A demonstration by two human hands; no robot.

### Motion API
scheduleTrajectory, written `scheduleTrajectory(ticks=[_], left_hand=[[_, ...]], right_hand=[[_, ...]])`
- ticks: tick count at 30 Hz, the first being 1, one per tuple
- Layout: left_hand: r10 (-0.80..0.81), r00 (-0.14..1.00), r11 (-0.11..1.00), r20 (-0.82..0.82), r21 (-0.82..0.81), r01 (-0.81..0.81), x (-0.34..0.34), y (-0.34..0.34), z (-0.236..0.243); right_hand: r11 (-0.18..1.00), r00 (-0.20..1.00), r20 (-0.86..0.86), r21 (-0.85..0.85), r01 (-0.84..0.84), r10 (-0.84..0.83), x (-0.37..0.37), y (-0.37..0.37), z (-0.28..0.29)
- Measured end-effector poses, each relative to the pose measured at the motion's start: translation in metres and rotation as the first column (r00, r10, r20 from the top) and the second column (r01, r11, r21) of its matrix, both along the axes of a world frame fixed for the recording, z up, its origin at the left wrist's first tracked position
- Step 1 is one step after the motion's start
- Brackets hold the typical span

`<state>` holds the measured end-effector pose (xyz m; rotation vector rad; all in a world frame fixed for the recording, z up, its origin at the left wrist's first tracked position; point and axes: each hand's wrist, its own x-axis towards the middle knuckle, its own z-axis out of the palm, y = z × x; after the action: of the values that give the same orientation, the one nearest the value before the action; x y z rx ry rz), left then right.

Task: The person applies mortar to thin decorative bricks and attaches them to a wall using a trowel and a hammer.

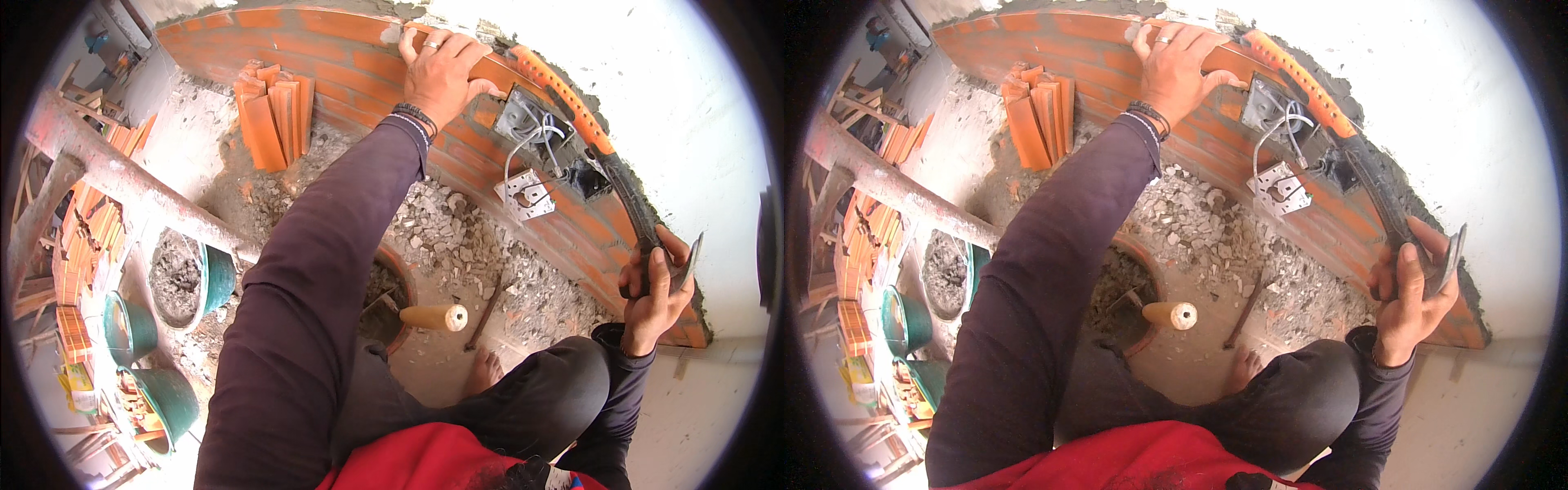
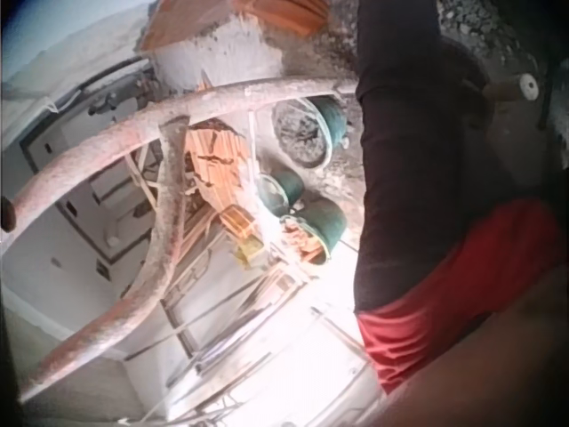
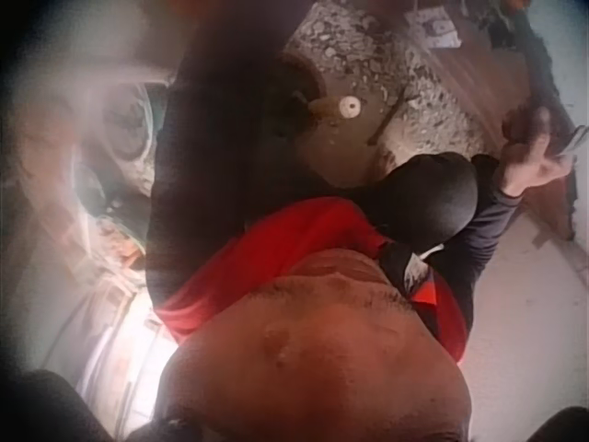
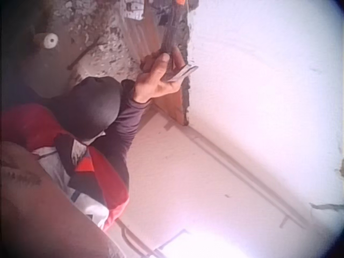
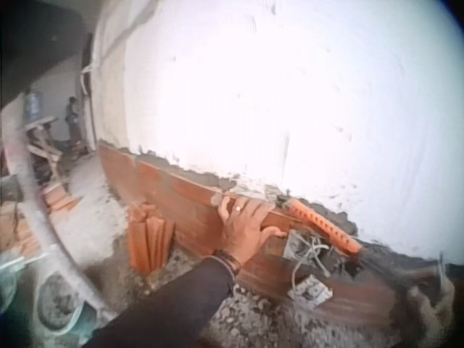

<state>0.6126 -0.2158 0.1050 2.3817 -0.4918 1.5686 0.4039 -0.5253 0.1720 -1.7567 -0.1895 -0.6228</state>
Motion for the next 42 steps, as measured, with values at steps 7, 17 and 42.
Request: scheduleTrajectory(ticks=[7,17,42], left_hand=[[0.008,0.999,1.000,-0.041,-0.024,-0.009,-0.004,0.001,0.000],[-0.002,1.000,0.984,0.030,-0.179,0.007,-0.006,0.018,-0.015],[0.075,0.888,0.977,-0.454,-0.144,-0.156,-0.011,0.058,-0.027]], right_hand=[[0.999,0.999,0.037,0.026,-0.020,0.019,-0.003,0.002,-0.001],[0.979,0.986,-0.034,0.130,-0.157,0.163,-0.025,-0.056,-0.025],[0.817,0.503,-0.723,0.574,0.055,0.474,-0.035,-0.119,-0.271]])
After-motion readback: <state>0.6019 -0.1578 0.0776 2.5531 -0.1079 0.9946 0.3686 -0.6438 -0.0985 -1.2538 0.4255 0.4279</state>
